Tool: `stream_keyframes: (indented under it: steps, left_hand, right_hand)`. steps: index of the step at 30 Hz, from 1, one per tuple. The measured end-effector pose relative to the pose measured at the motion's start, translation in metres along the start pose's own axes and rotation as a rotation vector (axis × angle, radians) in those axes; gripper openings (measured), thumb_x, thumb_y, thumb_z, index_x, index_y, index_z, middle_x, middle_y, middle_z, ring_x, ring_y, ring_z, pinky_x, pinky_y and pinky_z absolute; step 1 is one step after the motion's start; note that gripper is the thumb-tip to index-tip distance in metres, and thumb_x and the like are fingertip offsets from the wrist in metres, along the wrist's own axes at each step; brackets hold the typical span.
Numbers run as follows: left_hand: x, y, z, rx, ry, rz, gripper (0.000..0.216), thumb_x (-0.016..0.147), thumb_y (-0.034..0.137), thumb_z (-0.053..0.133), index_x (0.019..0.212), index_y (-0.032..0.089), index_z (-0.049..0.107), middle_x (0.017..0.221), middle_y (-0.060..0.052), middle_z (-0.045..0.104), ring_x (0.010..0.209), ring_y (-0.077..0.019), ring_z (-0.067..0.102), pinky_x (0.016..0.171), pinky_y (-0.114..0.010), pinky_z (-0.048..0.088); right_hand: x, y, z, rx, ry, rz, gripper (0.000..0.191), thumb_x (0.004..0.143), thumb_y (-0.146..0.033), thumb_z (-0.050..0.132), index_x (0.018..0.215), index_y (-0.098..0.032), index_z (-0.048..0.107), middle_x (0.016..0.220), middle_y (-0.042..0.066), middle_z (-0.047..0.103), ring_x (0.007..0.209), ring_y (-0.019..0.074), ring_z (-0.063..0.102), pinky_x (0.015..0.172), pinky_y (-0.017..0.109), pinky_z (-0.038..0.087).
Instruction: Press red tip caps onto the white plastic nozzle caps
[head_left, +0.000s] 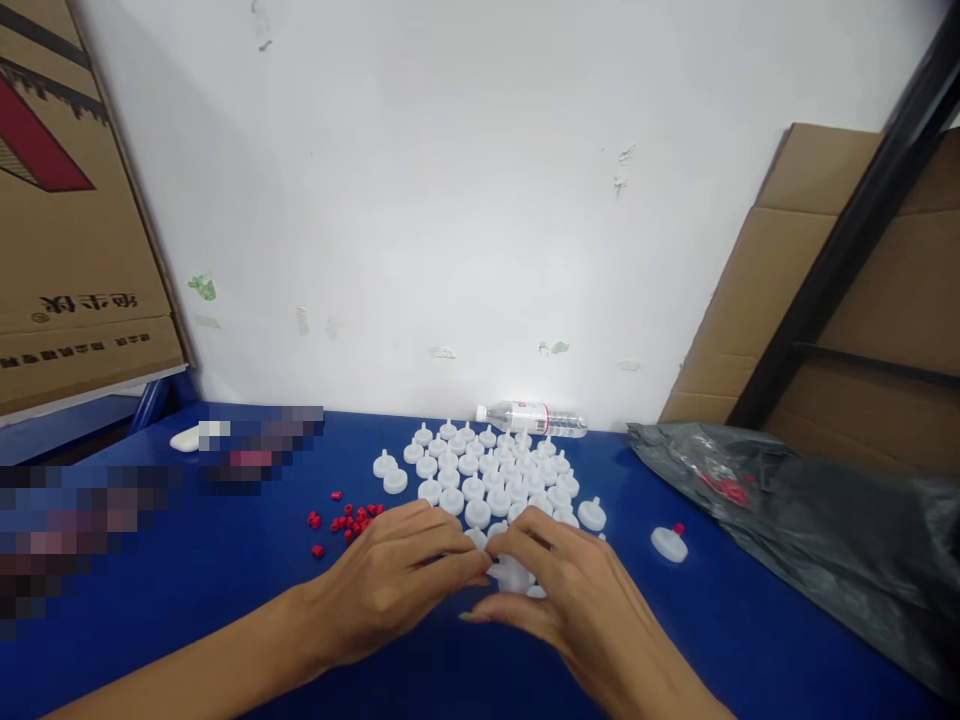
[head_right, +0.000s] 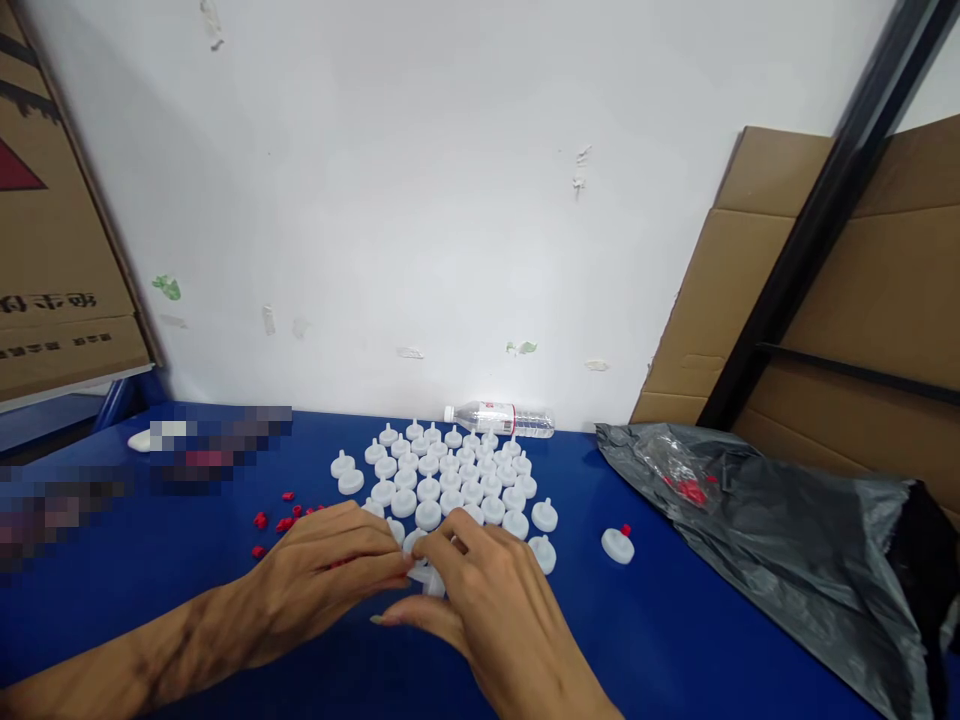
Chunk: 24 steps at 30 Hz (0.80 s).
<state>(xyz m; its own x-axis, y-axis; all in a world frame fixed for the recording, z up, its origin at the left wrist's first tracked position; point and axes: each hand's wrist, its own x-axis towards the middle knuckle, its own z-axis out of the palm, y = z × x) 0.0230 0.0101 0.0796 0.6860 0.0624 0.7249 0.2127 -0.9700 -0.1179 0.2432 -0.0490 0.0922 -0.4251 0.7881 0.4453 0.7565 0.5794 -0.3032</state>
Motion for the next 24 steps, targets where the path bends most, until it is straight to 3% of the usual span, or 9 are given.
stream_keyframes:
  steps: [4,8,12,16,20,24]
  left_hand:
    - [0.001,0.000,0.000,0.023,0.022,-0.048,0.012,0.100,0.016,0.058,0.112,0.015,0.062,0.083,-0.002,0.070,0.071,-0.0134,0.062,0.064,-0.027,0.050]
    - [0.002,-0.002,-0.001,0.081,0.022,-0.090,0.014,0.104,0.017,0.051,0.114,0.016,0.060,0.082,-0.002,0.069,0.073,-0.0145,0.061,0.066,-0.028,0.049]
    - [0.002,0.000,0.001,0.072,-0.017,-0.129,0.020,0.107,0.018,0.040,0.100,0.016,0.059,0.079,-0.003,0.066,0.070,-0.0148,0.056,0.064,-0.028,0.045]
    - [-0.001,0.002,0.005,0.018,-0.018,-0.153,0.029,0.108,0.016,0.032,0.087,0.018,0.053,0.074,-0.002,0.060,0.065,-0.0141,0.047,0.059,-0.028,0.038]
    - [-0.006,-0.001,0.008,-0.001,-0.030,-0.151,0.030,0.107,0.013,0.030,0.088,0.018,0.052,0.072,-0.001,0.057,0.065,-0.0149,0.044,0.059,-0.029,0.035]
    - [-0.005,-0.004,0.006,0.003,-0.067,-0.107,0.020,0.106,0.014,0.038,0.096,0.017,0.055,0.076,-0.001,0.059,0.071,-0.0158,0.046,0.064,-0.031,0.038]
  right_hand:
    - [-0.001,-0.002,0.001,0.000,0.042,0.046,0.038,0.087,-0.052,0.072,0.112,-0.030,0.054,0.098,-0.003,0.069,0.074,0.0177,0.071,0.059,0.027,0.051]
    - [0.000,-0.003,0.001,0.024,0.064,-0.062,0.030,0.092,-0.037,0.071,0.112,-0.029,0.050,0.100,-0.003,0.071,0.080,0.0177,0.073,0.068,0.027,0.054]
    - [-0.001,-0.005,0.000,0.012,0.137,-0.140,0.019,0.102,-0.045,0.053,0.108,-0.027,0.047,0.098,0.001,0.072,0.085,0.0185,0.074,0.071,0.029,0.056]
    - [0.000,-0.009,0.002,-0.016,0.120,-0.139,0.019,0.106,-0.045,0.041,0.102,-0.027,0.045,0.097,0.002,0.072,0.084,0.0192,0.073,0.070,0.030,0.057]
    - [0.001,-0.011,0.004,-0.011,0.062,-0.131,0.012,0.102,-0.034,0.056,0.100,-0.027,0.047,0.099,0.001,0.072,0.088,0.0198,0.073,0.076,0.031,0.058]
    - [0.003,-0.010,0.002,0.001,0.007,-0.078,0.022,0.095,-0.021,0.069,0.107,-0.027,0.052,0.102,-0.001,0.072,0.088,0.0183,0.073,0.075,0.028,0.058]
